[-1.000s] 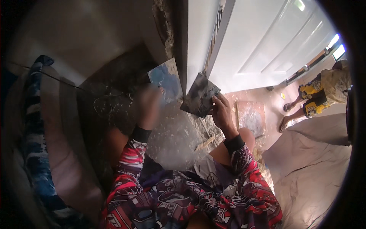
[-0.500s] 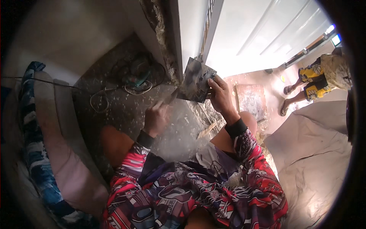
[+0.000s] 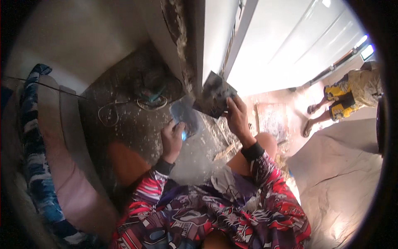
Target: The person scoops plaster onto metal putty knives and applies it to the wall edge along the door frame.
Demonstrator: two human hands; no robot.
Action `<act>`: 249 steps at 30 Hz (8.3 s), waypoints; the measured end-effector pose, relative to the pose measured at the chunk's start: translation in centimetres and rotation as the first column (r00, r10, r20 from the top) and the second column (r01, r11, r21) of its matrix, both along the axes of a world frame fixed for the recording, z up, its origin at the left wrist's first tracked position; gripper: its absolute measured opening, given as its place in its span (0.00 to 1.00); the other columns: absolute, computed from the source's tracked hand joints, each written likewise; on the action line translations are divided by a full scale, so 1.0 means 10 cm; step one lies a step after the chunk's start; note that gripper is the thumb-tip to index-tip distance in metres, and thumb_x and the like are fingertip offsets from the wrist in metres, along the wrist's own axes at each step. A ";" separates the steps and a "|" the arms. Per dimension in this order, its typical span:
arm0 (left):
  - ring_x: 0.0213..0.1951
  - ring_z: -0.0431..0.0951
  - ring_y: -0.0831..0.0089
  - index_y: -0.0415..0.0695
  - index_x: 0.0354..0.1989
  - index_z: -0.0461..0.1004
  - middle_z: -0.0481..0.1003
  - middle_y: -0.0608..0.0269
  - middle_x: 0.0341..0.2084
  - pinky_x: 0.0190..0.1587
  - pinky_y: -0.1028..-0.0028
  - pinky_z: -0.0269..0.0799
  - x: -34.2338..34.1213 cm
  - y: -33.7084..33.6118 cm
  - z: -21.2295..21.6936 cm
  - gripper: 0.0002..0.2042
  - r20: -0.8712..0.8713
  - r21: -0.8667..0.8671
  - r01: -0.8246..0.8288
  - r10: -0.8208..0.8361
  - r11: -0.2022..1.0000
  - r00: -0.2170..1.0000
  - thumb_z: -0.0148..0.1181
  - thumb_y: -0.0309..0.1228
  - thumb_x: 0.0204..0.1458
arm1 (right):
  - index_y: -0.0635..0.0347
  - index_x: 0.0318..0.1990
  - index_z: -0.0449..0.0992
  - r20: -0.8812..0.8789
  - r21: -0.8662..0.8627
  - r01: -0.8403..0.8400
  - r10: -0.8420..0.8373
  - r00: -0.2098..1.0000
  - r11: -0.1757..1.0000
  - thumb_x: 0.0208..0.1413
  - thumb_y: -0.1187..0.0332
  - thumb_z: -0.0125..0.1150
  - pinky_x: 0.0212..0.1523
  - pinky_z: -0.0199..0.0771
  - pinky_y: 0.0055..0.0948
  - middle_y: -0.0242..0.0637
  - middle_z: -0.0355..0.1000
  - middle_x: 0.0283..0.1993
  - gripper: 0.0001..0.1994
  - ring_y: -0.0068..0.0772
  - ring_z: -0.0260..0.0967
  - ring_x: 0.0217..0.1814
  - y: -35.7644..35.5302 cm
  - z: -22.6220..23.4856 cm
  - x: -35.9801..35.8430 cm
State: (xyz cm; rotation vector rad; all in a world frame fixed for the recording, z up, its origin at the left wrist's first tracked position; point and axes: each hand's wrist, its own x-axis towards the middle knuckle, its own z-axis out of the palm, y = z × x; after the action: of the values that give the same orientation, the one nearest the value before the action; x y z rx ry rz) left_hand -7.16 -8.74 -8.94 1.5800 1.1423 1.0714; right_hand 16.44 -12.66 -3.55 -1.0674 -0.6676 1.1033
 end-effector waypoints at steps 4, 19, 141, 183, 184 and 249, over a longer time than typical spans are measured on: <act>0.27 0.64 0.82 0.37 0.27 0.69 0.66 0.72 0.21 0.30 0.74 0.63 -0.02 -0.13 0.20 0.10 0.088 -0.153 0.007 0.007 0.988 0.996 0.56 0.28 0.58 | 0.66 0.54 0.68 -0.012 0.062 0.078 -0.078 0.997 0.995 0.68 0.66 0.47 0.41 0.79 0.28 0.36 0.72 0.45 0.14 0.25 0.73 0.43 0.04 -0.03 0.02; 0.26 0.74 0.74 0.35 0.36 0.74 0.75 0.59 0.23 0.30 0.69 0.68 0.34 0.63 0.99 0.05 0.256 0.326 -0.079 -0.007 0.942 0.967 0.57 0.25 0.58 | 0.69 0.45 0.73 0.469 -0.150 -0.065 0.129 0.874 0.986 0.65 0.66 0.49 0.38 0.67 0.23 0.31 0.72 0.35 0.13 0.19 0.65 0.38 0.00 -0.09 0.12; 0.39 0.79 0.45 0.37 0.32 0.79 0.77 0.39 0.32 0.44 0.55 0.74 -0.32 1.31 -0.58 0.14 -0.405 -0.131 0.844 -0.805 0.520 0.433 0.63 0.38 0.45 | 0.59 0.56 0.68 0.098 -0.381 0.430 -0.427 0.899 0.819 0.64 0.67 0.49 0.53 0.74 0.44 0.39 0.73 0.51 0.15 0.39 0.73 0.50 -1.08 1.31 -0.85; 0.26 0.80 0.67 0.29 0.47 0.71 0.75 0.43 0.32 0.31 0.69 0.73 -0.09 0.90 0.35 0.14 -0.161 -0.726 0.430 -0.740 0.537 0.653 0.54 0.27 0.57 | 0.60 0.46 0.75 0.488 -0.690 0.668 -0.504 0.713 0.277 0.61 0.66 0.52 0.30 0.77 0.34 0.36 0.76 0.37 0.11 0.32 0.74 0.31 -3.08 -1.17 3.06; 0.26 0.80 0.67 0.29 0.47 0.71 0.75 0.43 0.32 0.31 0.69 0.73 0.17 0.94 0.37 0.14 -0.179 -0.738 0.418 -0.750 0.531 0.637 0.54 0.27 0.57 | 0.60 0.46 0.75 0.446 -0.728 0.632 -0.517 0.731 0.265 0.61 0.67 0.52 0.30 0.78 0.34 0.36 0.75 0.37 0.10 0.32 0.74 0.31 -3.08 -1.38 3.08; 0.42 0.79 0.52 0.49 0.58 0.72 0.78 0.48 0.41 0.45 0.56 0.74 5.13 -0.83 -2.03 0.22 -0.605 -0.072 0.991 -0.785 -0.113 -0.133 0.49 0.25 0.53 | 0.60 0.56 0.65 -0.376 -0.567 0.719 -0.903 0.210 0.403 0.66 0.71 0.48 0.42 0.81 0.38 0.38 0.73 0.47 0.13 0.35 0.74 0.44 -2.61 -3.34 2.54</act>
State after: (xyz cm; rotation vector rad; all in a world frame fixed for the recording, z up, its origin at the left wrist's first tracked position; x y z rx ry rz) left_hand 44.16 -17.02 -29.22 2.4080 -0.4068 -0.2601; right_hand 41.81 -38.73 -36.99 -0.9502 0.6786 0.4726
